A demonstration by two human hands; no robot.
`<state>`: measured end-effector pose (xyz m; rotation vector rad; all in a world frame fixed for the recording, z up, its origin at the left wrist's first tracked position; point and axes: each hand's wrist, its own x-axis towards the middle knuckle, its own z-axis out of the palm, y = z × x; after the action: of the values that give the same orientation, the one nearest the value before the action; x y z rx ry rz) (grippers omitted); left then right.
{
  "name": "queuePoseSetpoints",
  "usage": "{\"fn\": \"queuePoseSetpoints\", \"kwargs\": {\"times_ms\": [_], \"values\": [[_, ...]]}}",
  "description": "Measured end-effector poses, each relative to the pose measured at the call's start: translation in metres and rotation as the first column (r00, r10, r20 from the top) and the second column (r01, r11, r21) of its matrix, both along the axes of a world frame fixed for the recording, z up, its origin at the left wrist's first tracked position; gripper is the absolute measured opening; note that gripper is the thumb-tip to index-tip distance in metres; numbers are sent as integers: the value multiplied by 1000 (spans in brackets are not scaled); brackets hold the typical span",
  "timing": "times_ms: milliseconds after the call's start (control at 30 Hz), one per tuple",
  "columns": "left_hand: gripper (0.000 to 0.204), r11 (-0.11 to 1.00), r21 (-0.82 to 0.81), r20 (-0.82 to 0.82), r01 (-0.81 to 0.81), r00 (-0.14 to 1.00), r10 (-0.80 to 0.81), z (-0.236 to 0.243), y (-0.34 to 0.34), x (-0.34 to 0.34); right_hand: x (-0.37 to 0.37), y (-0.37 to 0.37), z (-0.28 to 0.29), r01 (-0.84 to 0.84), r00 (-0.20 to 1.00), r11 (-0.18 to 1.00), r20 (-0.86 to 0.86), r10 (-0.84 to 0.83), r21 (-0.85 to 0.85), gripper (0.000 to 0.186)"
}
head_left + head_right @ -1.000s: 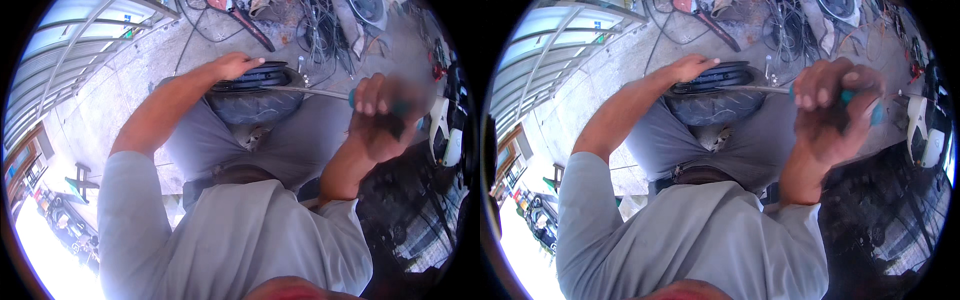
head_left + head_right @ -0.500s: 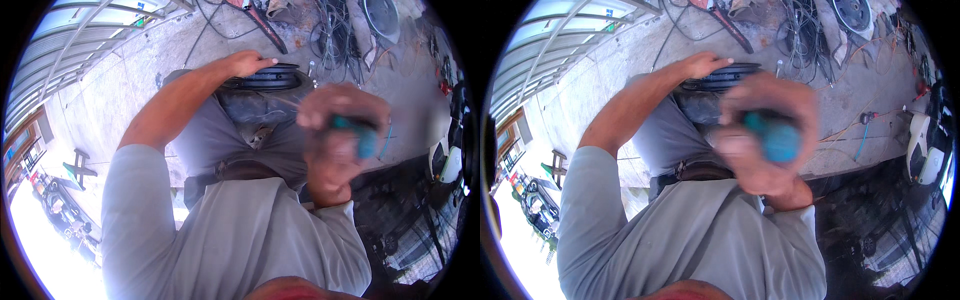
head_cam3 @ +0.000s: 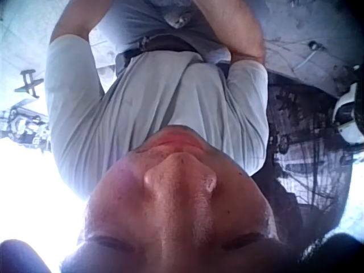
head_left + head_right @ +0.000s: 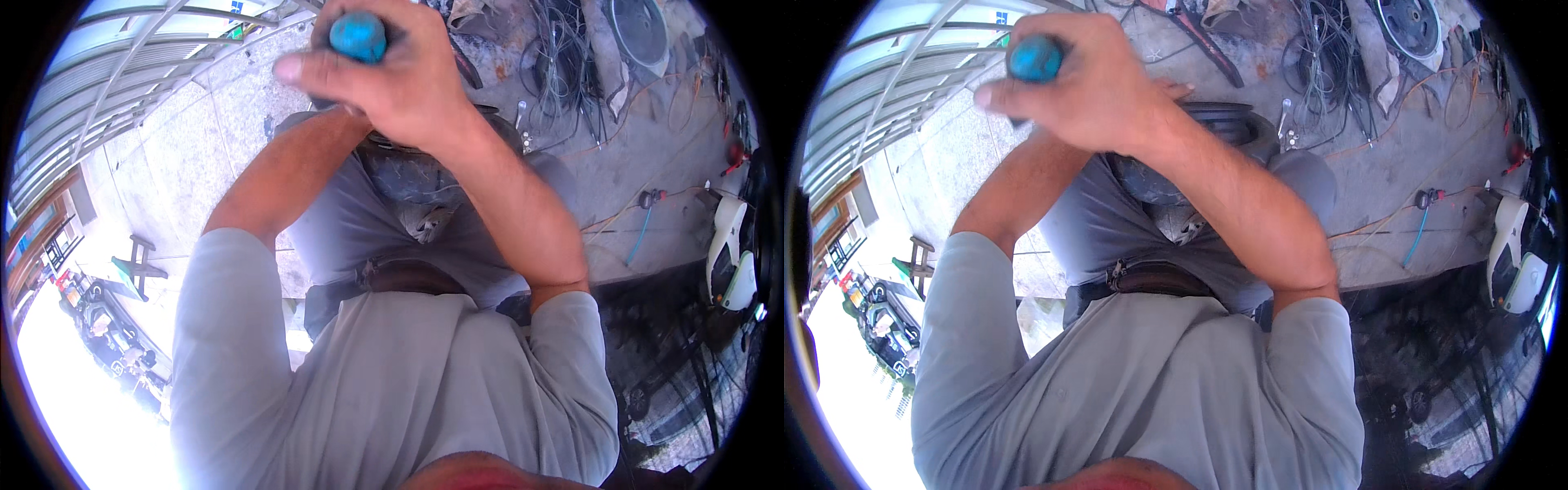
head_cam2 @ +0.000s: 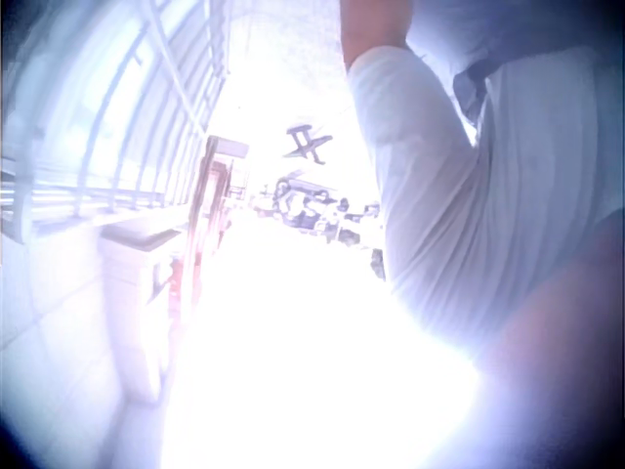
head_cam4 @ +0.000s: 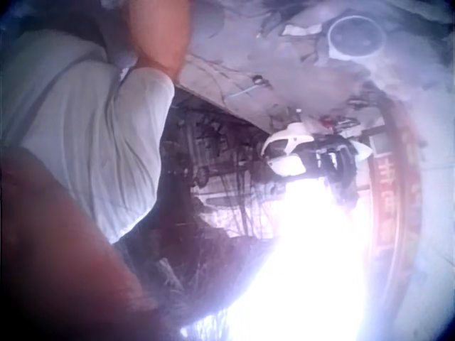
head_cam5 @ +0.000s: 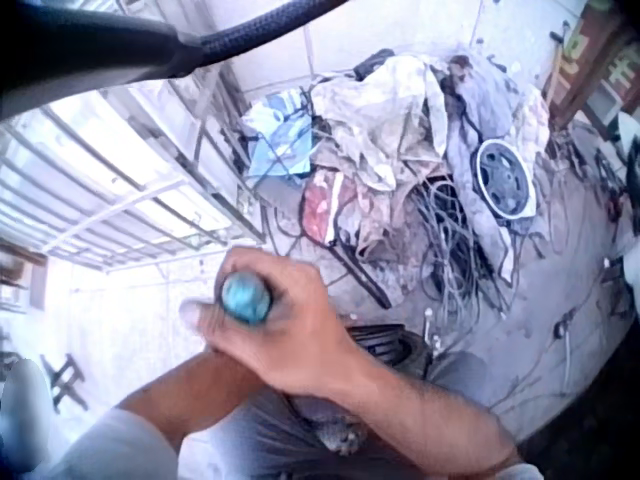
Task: The person removes a tire from a vehicle and places it on the ground. They use a screwdriver to pry the tire bead off the rim and then use an air hose to inflate the tire.
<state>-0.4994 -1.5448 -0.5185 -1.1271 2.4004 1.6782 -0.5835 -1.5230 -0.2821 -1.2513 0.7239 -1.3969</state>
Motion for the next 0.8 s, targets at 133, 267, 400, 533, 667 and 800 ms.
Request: {"fn": "queuePoseSetpoints", "kwargs": {"times_ms": [133, 267, 400, 533, 667, 800], "values": [[58, 999, -48, 0, 6, 1000, -6, -18, -2, 9, 4, -26, -13, -1, 995, 948, 94, -30, 317, 17], [51, 997, -83, -26, 4, 1000, -6, -33, 1, 5, -51, -61, -56, 212, 888, 739, 189, -419, 640, 12], [36, 984, 173, 302, 43, 948, -95, 12, -10, -18, -102, -47, -71, 417, 764, 635, 127, -632, 650, 11], [36, 963, -235, 107, 129, 989, -106, -13, 1, -5, -142, -15, -85, 398, 653, 547, 191, -733, 736, 19], [44, 996, -21, 213, 89, 974, -83, 7, 5, -26, -184, 29, -97, 389, 516, 431, 195, -834, 814, 17], [56, 995, 66, 227, -73, 972, 56, -4, 39, -22, -239, 116, -161, 359, 337, 220, 94, -937, 907, 17]]}}
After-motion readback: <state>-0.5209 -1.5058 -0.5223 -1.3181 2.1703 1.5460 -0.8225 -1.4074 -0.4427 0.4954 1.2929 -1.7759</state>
